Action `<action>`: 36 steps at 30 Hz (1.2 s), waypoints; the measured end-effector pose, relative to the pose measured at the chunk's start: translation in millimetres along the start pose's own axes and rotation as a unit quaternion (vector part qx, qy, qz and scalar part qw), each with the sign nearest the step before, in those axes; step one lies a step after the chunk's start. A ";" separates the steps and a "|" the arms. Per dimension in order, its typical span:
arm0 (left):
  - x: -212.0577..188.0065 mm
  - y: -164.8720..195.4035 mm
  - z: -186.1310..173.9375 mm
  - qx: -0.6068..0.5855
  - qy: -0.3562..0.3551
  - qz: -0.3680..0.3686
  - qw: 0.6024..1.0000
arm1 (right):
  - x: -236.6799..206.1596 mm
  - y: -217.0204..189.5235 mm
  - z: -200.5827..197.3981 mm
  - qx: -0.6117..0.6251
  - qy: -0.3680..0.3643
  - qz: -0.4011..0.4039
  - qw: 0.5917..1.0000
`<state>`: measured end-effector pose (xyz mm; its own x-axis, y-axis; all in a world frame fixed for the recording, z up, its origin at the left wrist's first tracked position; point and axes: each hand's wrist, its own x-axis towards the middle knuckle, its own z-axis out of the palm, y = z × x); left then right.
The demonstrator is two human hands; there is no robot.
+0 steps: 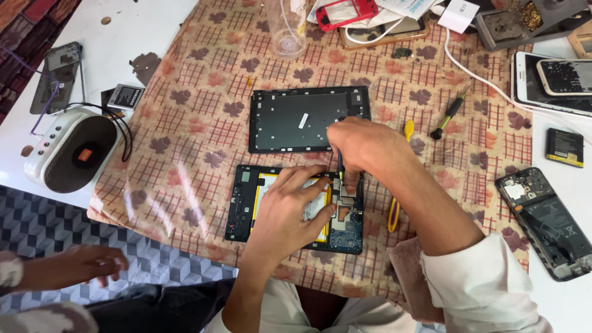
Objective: The person uses a screwdriver to remove screws from a metal bracket on the motherboard of a disassembled tablet. They then lift the bracket and set it aside on the table.
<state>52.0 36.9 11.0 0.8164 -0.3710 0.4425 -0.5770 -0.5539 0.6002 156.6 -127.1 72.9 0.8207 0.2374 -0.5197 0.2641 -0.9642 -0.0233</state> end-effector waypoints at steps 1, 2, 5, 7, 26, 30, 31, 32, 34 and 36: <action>0.7 0.4 -0.5 -0.001 0.001 0.000 1.000 | 0.1 0.2 -0.1 -0.003 0.000 -0.001 1.000; 0.5 1.1 -1.1 -0.003 0.001 -0.001 1.000 | 0.3 0.1 0.1 -0.005 -0.001 -0.002 1.000; -1.3 3.4 -2.7 -0.004 0.003 -0.007 1.000 | 1.1 -0.2 1.8 -0.006 -0.002 -0.001 1.000; 0.1 3.5 -2.7 -0.004 0.002 -0.017 1.000 | 1.6 -0.4 2.3 -0.007 0.001 0.000 1.000; 2.4 2.9 -1.7 -0.007 0.016 -0.021 1.000 | -4.3 -6.0 -6.0 -0.008 -0.019 0.021 1.000; 2.7 4.2 -2.7 -0.001 0.015 -0.019 1.000 | -5.1 -6.7 -7.2 -0.002 -0.032 0.032 0.999; 2.7 4.3 -2.8 -0.002 0.016 -0.016 1.000 | -5.0 -6.7 -7.2 -0.002 -0.029 0.030 0.999; 2.9 4.1 -2.7 -0.002 0.017 -0.013 1.000 | -4.7 -6.9 -7.2 -0.003 -0.025 0.029 0.999; 3.0 3.6 -2.6 -0.004 0.016 -0.013 1.000 | -4.1 -6.3 -7.1 -0.001 -0.026 0.029 0.999; 1.5 3.2 -3.0 -0.007 0.011 -0.020 1.000 | -4.0 -5.3 -6.9 0.005 -0.035 0.033 0.999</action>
<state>51.3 36.9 15.6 0.8379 -0.3329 0.4326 -0.5449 -0.5566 0.6271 155.4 -122.1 81.0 0.7992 0.1645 -0.5781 0.2052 -0.9787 0.0053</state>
